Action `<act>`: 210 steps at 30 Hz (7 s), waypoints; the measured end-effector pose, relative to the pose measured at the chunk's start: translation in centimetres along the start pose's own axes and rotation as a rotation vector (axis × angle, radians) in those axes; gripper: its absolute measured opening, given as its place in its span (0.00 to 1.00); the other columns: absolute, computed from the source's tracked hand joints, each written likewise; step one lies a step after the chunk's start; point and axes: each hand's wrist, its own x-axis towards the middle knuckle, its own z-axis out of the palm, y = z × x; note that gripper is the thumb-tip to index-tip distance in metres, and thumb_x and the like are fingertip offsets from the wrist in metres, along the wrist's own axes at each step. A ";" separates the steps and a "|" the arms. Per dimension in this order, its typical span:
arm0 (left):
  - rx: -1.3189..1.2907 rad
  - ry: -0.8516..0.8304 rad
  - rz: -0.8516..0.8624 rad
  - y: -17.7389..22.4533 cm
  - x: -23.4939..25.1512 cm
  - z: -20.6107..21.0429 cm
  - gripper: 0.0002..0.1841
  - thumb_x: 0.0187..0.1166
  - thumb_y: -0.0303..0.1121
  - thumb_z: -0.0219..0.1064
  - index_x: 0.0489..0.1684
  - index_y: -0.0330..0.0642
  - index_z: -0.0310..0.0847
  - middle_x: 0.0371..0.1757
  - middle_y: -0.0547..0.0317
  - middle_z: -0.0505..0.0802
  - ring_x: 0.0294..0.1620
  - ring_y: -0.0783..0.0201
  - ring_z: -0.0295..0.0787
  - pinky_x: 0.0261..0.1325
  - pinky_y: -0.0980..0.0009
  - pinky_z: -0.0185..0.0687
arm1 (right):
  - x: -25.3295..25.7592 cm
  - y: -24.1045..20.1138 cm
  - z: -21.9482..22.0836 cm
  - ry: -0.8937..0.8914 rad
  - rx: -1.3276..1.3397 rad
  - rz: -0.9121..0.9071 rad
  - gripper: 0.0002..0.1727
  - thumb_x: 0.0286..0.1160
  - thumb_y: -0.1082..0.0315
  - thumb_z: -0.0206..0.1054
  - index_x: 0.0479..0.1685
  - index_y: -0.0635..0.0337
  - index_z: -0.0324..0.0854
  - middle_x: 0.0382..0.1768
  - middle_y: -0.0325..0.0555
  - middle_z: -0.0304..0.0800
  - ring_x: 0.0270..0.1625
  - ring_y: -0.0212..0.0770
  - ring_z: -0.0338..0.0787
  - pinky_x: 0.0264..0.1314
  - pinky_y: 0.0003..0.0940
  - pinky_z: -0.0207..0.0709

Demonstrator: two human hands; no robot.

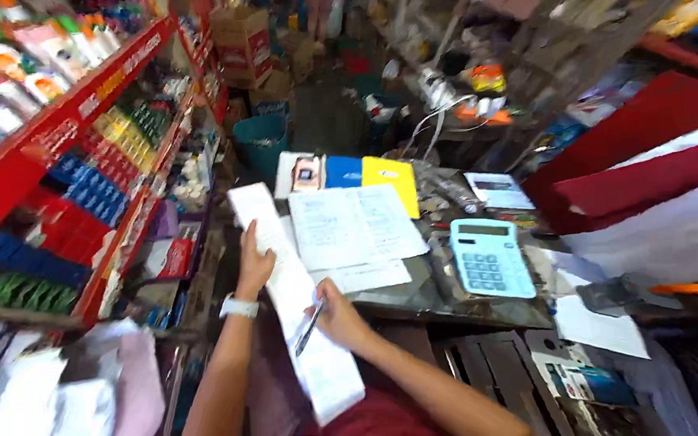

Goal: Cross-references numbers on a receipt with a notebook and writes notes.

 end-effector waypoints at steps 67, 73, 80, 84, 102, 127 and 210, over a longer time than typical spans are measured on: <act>-0.072 -0.058 0.025 -1.3 5.6 1.5 0.26 0.67 0.11 0.58 0.67 0.30 0.78 0.78 0.31 0.75 0.78 0.43 0.73 0.77 0.54 0.73 | 4.1 6.6 -1.6 -0.036 -0.555 -0.899 0.12 0.81 0.66 0.57 0.33 0.63 0.80 0.64 0.56 0.92 0.77 0.64 0.83 0.84 0.61 0.66; 0.014 -0.043 -0.006 -1.4 5.1 1.4 0.16 0.75 0.13 0.58 0.56 0.30 0.87 0.71 0.31 0.80 0.74 0.44 0.77 0.76 0.56 0.73 | 4.1 6.7 -1.4 -0.026 -0.578 -0.903 0.12 0.81 0.66 0.57 0.32 0.63 0.81 0.64 0.55 0.92 0.77 0.63 0.83 0.84 0.60 0.66; -0.134 -0.100 -0.037 -1.4 1.6 0.0 0.18 0.79 0.29 0.71 0.67 0.36 0.84 0.74 0.32 0.77 0.72 0.46 0.77 0.71 0.56 0.78 | 4.2 6.7 -1.3 -0.018 -0.574 -0.905 0.12 0.81 0.67 0.57 0.32 0.63 0.80 0.65 0.55 0.92 0.77 0.63 0.82 0.85 0.60 0.65; -0.143 -0.099 -0.033 -1.2 -2.2 -0.6 0.28 0.73 0.23 0.74 0.77 0.40 0.78 0.82 0.30 0.70 0.79 0.43 0.73 0.74 0.54 0.78 | 4.1 6.7 -1.3 -0.021 -0.557 -0.901 0.11 0.80 0.68 0.57 0.32 0.64 0.80 0.65 0.56 0.92 0.78 0.63 0.82 0.85 0.62 0.65; -0.184 0.049 0.001 -4.2 -12.3 1.0 0.20 0.72 0.28 0.71 0.64 0.41 0.87 0.91 0.39 0.60 0.88 0.51 0.62 0.82 0.56 0.70 | 4.1 6.6 -1.3 -0.019 -0.548 -0.888 0.11 0.80 0.68 0.58 0.32 0.65 0.79 0.65 0.57 0.92 0.78 0.63 0.82 0.85 0.60 0.63; 0.112 0.216 0.026 -3.6 -9.1 1.5 0.12 0.75 0.37 0.71 0.52 0.50 0.95 0.81 0.38 0.74 0.80 0.40 0.68 0.79 0.42 0.64 | 4.1 6.8 -1.1 -0.008 -0.545 -0.869 0.11 0.80 0.68 0.56 0.34 0.63 0.81 0.64 0.54 0.93 0.77 0.62 0.83 0.86 0.60 0.64; -0.349 -0.033 -0.154 -2.1 -1.9 1.7 0.45 0.77 0.19 0.64 0.96 0.56 0.47 0.82 0.39 0.77 0.67 0.43 0.87 0.65 0.43 0.84 | -4.4 -2.8 -6.3 -0.052 0.094 -1.111 0.11 0.89 0.56 0.60 0.38 0.48 0.69 0.59 0.37 0.94 0.74 0.44 0.86 0.85 0.48 0.71</act>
